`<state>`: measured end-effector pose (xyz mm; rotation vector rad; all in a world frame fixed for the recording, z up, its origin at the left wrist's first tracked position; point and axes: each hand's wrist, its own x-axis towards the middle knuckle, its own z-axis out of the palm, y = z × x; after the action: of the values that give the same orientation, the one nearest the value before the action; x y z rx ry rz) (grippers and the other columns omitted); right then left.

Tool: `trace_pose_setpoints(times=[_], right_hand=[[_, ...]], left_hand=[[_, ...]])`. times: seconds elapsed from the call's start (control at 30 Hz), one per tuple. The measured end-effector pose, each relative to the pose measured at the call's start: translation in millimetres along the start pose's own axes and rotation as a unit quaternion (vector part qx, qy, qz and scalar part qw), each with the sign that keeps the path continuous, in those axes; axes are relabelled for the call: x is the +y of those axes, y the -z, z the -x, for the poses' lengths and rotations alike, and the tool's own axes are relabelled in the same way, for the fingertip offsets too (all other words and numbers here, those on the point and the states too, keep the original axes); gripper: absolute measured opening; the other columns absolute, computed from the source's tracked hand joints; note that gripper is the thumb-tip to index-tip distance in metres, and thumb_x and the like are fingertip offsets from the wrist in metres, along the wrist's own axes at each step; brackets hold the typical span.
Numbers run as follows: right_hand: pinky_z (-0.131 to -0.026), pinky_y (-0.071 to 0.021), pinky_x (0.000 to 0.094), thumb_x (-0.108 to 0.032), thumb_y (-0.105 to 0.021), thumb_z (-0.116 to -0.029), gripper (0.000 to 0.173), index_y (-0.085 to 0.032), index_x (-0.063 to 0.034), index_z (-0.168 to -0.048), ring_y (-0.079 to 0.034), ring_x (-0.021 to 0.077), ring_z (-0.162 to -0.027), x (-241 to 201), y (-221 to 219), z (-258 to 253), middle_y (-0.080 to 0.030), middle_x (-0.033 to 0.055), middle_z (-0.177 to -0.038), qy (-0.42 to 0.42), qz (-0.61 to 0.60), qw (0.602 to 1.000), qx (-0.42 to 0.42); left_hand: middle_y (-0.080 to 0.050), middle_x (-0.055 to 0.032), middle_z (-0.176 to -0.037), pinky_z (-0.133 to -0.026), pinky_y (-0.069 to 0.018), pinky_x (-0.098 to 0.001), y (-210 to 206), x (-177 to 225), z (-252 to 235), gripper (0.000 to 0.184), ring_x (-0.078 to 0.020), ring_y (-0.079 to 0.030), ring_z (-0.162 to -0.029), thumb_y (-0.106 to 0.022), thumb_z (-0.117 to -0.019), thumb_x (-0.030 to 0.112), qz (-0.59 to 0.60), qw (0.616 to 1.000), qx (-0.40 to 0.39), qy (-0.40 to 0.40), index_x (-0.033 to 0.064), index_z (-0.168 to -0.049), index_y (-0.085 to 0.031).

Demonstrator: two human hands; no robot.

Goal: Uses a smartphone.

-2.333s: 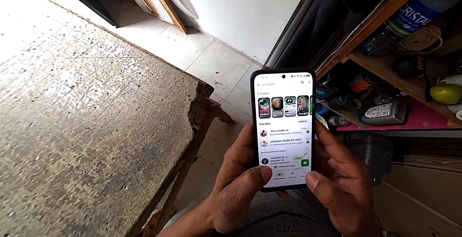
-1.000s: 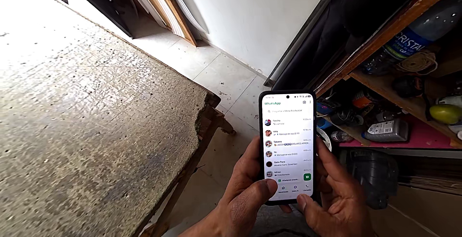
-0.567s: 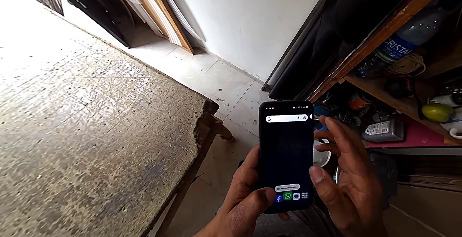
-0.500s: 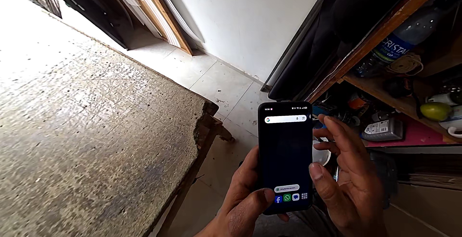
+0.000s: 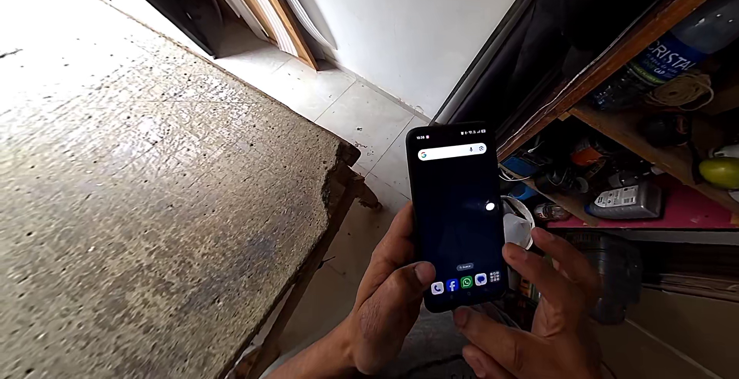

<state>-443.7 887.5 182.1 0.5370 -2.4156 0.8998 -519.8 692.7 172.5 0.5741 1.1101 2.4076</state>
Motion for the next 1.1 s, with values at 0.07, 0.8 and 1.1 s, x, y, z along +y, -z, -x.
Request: trace_pose_setpoints(times=[0.07, 0.8, 1.1], right_hand=[[-0.125, -0.0175, 0.0504, -0.051, -0.059, -0.0987, 0.022, -0.073, -0.0426, -0.113, -0.014, 0.0273, -0.156, -0.7, -2.7, 1.7, -0.037, -0.0101, -0.161, -0.003, 0.017, 1.000, -0.011], [-0.121, -0.0253, 0.0547, -0.061, -0.041, -0.1032, 0.043, -0.068, -0.0359, -0.125, -0.023, 0.0301, -0.153, 1.4, -13.5, -28.6, -0.038, 0.0062, -0.160, -0.093, 0.011, 0.995, 0.044], [-0.122, -0.0282, 0.0554, -0.067, -0.033, -0.1027, 0.064, -0.042, -0.0338, -0.156, -0.019, 0.0338, -0.155, 1.1, -17.9, -43.9, -0.018, 0.0102, -0.170, -0.096, 0.020, 0.994, 0.047]], left_hand=[[-0.062, -0.0123, -0.130, -0.100, -0.0554, -0.0420, 0.3, 0.0, 0.1, 0.048, -0.0208, -0.064, -0.117, -0.049, -0.1039, 0.027, -0.007, 1.000, -0.001, 0.001, 0.0113, -0.148, -0.041], [-0.061, -0.0124, -0.134, -0.074, -0.0642, -0.0361, 12.3, 5.7, 11.4, 0.048, -0.0236, -0.067, -0.114, -0.048, -0.1047, 0.023, 0.032, 0.996, -0.068, 0.036, 0.0143, -0.151, -0.037], [-0.059, -0.0126, -0.137, -0.073, -0.0643, -0.0364, 24.1, 11.3, 15.3, 0.051, -0.0250, -0.066, -0.116, -0.049, -0.1059, 0.026, 0.031, 0.995, -0.084, 0.045, 0.0146, -0.153, -0.034]])
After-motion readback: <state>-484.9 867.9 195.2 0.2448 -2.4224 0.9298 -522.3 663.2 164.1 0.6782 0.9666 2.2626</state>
